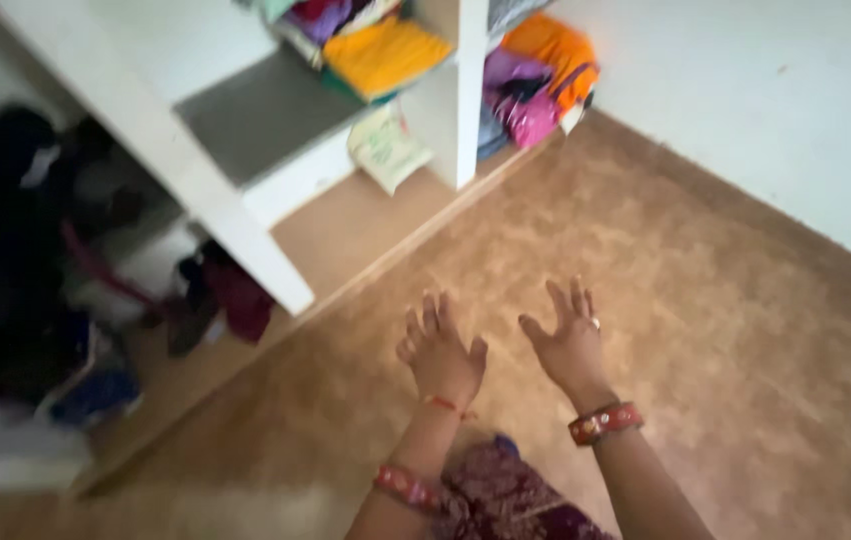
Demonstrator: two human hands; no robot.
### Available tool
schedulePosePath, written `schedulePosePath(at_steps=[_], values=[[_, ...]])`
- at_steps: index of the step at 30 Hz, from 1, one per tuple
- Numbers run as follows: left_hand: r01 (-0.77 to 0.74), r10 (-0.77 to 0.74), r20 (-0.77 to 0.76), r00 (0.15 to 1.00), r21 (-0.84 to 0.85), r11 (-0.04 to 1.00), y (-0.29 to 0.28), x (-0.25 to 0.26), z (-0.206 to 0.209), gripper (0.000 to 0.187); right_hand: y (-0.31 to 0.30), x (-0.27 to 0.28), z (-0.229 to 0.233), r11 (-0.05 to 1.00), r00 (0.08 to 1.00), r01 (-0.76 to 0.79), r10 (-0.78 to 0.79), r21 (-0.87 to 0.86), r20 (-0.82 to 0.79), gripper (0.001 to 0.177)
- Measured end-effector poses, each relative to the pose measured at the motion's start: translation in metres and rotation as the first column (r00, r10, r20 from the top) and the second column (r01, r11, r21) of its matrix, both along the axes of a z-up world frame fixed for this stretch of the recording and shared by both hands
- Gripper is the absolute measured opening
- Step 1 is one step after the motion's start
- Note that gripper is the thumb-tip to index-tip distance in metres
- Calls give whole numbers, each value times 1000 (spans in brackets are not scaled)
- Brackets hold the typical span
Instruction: The person picks up several folded pieces of clothing from a shelf, moves to a bed, and places them onto a large pile of other clothes.
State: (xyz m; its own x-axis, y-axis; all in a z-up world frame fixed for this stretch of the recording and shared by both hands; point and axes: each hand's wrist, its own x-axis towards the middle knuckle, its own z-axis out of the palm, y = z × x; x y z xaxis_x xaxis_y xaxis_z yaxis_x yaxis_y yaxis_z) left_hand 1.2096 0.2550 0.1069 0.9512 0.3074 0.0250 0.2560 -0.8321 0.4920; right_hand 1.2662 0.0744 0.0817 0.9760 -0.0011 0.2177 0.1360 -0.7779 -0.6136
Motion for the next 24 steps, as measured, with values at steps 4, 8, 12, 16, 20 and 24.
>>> schedulePosePath(at_steps=[4,8,12,16,20,24], values=[[13,-12,-47,999,28,1000,-15,72,4,90,-14,74,13,1000,1000,-7,7,16,26,72],[39,-38,-16,999,32,999,-21,129,1,94,-15,127,22,996,999,-26,28,88,-16,63],[-6,5,-64,998,-19,1000,-23,162,-9,95,-13,162,15,983,993,-92,102,157,-56,54],[-52,43,-117,992,-69,996,-11,206,-14,95,-1,198,4,967,975,-149,179,208,-133,52],[-58,54,-50,997,-77,995,4,266,-23,96,7,246,-2,947,963,-232,256,222,-85,52],[-47,37,-91,995,-118,992,13,341,-31,94,20,301,6,955,964,-232,251,184,-90,51]])
